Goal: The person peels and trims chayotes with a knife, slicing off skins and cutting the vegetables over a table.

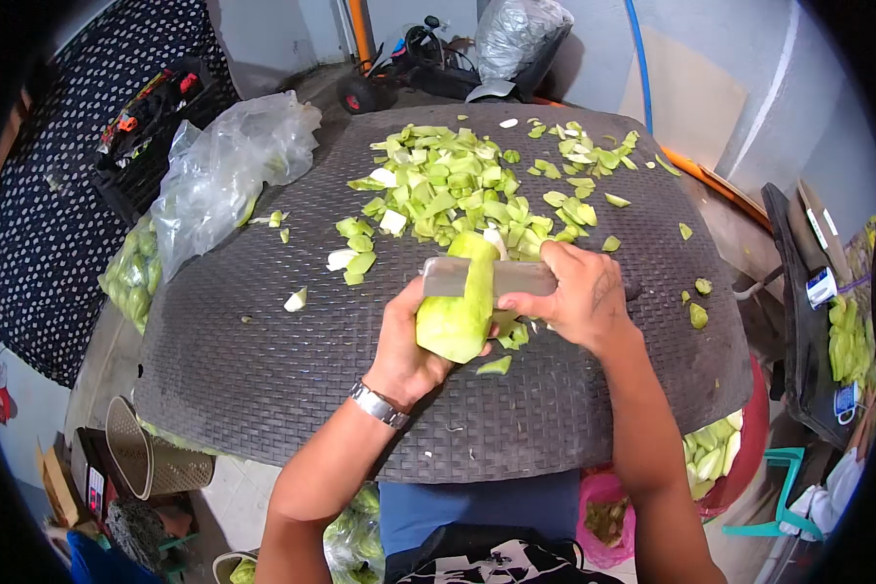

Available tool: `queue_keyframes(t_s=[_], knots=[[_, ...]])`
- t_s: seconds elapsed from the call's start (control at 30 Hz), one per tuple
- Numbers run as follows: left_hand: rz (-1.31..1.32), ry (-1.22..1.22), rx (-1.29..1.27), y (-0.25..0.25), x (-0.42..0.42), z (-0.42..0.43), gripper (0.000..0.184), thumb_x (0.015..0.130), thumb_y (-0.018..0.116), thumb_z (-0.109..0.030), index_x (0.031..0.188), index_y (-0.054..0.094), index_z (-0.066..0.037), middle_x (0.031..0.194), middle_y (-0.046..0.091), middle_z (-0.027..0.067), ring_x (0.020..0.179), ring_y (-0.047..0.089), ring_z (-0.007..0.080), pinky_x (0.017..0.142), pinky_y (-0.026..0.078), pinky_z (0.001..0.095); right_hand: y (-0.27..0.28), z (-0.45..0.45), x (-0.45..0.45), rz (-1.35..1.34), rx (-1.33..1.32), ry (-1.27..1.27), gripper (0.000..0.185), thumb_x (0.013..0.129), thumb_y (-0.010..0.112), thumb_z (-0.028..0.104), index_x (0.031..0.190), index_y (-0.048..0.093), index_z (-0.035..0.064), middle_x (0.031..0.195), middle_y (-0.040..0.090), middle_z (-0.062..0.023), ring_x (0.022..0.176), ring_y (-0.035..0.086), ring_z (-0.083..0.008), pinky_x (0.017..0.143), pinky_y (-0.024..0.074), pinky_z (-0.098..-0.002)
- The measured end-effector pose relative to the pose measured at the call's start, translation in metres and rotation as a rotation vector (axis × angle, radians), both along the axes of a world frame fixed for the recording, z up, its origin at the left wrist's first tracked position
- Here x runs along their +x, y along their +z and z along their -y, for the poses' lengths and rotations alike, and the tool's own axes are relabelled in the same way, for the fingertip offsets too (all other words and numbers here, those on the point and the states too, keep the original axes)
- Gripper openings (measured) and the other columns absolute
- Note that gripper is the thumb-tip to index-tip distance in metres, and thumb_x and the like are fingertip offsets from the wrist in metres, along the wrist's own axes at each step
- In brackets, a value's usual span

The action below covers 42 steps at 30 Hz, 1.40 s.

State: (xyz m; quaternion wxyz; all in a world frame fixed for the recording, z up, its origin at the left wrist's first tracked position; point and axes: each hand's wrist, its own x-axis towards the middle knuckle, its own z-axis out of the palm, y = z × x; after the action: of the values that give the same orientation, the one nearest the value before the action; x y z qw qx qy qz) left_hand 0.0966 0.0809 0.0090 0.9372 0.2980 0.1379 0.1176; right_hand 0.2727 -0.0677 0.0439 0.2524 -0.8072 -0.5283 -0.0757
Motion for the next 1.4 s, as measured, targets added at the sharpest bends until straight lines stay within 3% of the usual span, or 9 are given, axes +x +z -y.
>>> queue_keyframes(t_s=[0.17,0.27,0.77,0.97,1.07,1.17,1.3,1.4], knots=[[-0.027,0.013,0.003,0.001,0.0,0.004,0.052,0.103,0.052,-0.045,0.137,0.058,-0.006,0.115,0.071,0.0162,0.086,0.073,0.0336,0.069,0.063,0.044,-0.004,-0.001,0.001,0.032,0.014,0.002,0.08,0.075,0.073,0.081,0.082,0.063,0.0028,0.079,0.071,-0.0165,0.074,0.073,-0.0366,0.069,0.0568,-0.0483],[-0.057,0.0,-0.001,0.002,0.0,-0.001,0.057,0.101,0.051,-0.047,0.138,0.058,-0.003,0.115,0.071,0.0178,0.089,0.073,0.0382,0.071,0.063,0.0471,0.005,0.004,0.007,-0.054,-0.03,-0.024,0.08,0.075,0.073,0.082,0.08,0.063,0.0028,0.078,0.071,-0.0166,0.074,0.073,-0.0367,0.069,0.0564,-0.0482],[-0.075,-0.085,-0.105,-0.007,0.003,-0.002,0.052,0.104,0.048,-0.044,0.139,0.059,-0.005,0.119,0.071,0.018,0.09,0.072,0.0352,0.074,0.062,0.0471,-0.005,-0.002,0.005,0.028,-0.056,-0.108,0.08,0.076,0.071,0.082,0.083,0.068,0.0029,0.085,0.075,-0.0162,0.079,0.074,-0.0369,0.072,0.0574,-0.0483],[-0.046,-0.134,-0.102,-0.006,0.001,-0.005,0.058,0.103,0.054,-0.049,0.139,0.058,-0.004,0.12,0.071,0.0177,0.091,0.073,0.0373,0.071,0.063,0.0472,0.001,0.004,0.012,-0.035,-0.029,-0.112,0.08,0.077,0.068,0.083,0.081,0.07,0.0024,0.085,0.074,-0.0209,0.082,0.074,-0.0385,0.078,0.0561,-0.0515],[-0.021,-0.107,-0.058,0.003,-0.002,-0.012,0.06,0.103,0.056,-0.053,0.139,0.059,-0.005,0.12,0.07,0.0179,0.092,0.073,0.0366,0.074,0.064,0.0484,0.009,0.016,0.035,-0.062,-0.057,-0.253,0.073,0.083,0.073,0.071,0.072,0.061,0.0004,0.068,0.064,-0.0193,0.066,0.066,-0.0353,0.065,0.0503,-0.0477],[-0.023,0.045,-0.106,0.01,0.0,-0.007,0.062,0.103,0.058,-0.056,0.14,0.058,-0.006,0.122,0.07,0.0179,0.098,0.072,0.0357,0.079,0.064,0.0495,0.013,0.017,0.037,-0.2,-0.104,-0.353,0.077,0.082,0.069,0.078,0.074,0.069,0.0008,0.075,0.07,-0.0212,0.074,0.072,-0.0369,0.072,0.0551,-0.0473],[-0.018,0.274,-0.173,0.006,0.004,-0.007,0.063,0.101,0.06,-0.059,0.138,0.06,-0.008,0.119,0.069,0.0148,0.105,0.069,0.0329,0.086,0.063,0.0506,0.015,0.018,0.03,-0.241,-0.111,-0.325,0.077,0.084,0.069,0.076,0.076,0.069,0.0,0.071,0.068,-0.0206,0.07,0.071,-0.0353,0.069,0.0543,-0.0454],[0.128,0.181,-0.247,-0.001,-0.001,-0.014,0.058,0.101,0.063,-0.054,0.139,0.059,-0.01,0.124,0.067,0.0131,0.109,0.067,0.0298,0.096,0.058,0.057,0.021,0.011,0.015,-0.389,-0.014,-0.216,0.073,0.085,0.073,0.071,0.076,0.068,-0.0007,0.069,0.067,-0.0204,0.067,0.07,-0.0343,0.065,0.0535,-0.0437]])
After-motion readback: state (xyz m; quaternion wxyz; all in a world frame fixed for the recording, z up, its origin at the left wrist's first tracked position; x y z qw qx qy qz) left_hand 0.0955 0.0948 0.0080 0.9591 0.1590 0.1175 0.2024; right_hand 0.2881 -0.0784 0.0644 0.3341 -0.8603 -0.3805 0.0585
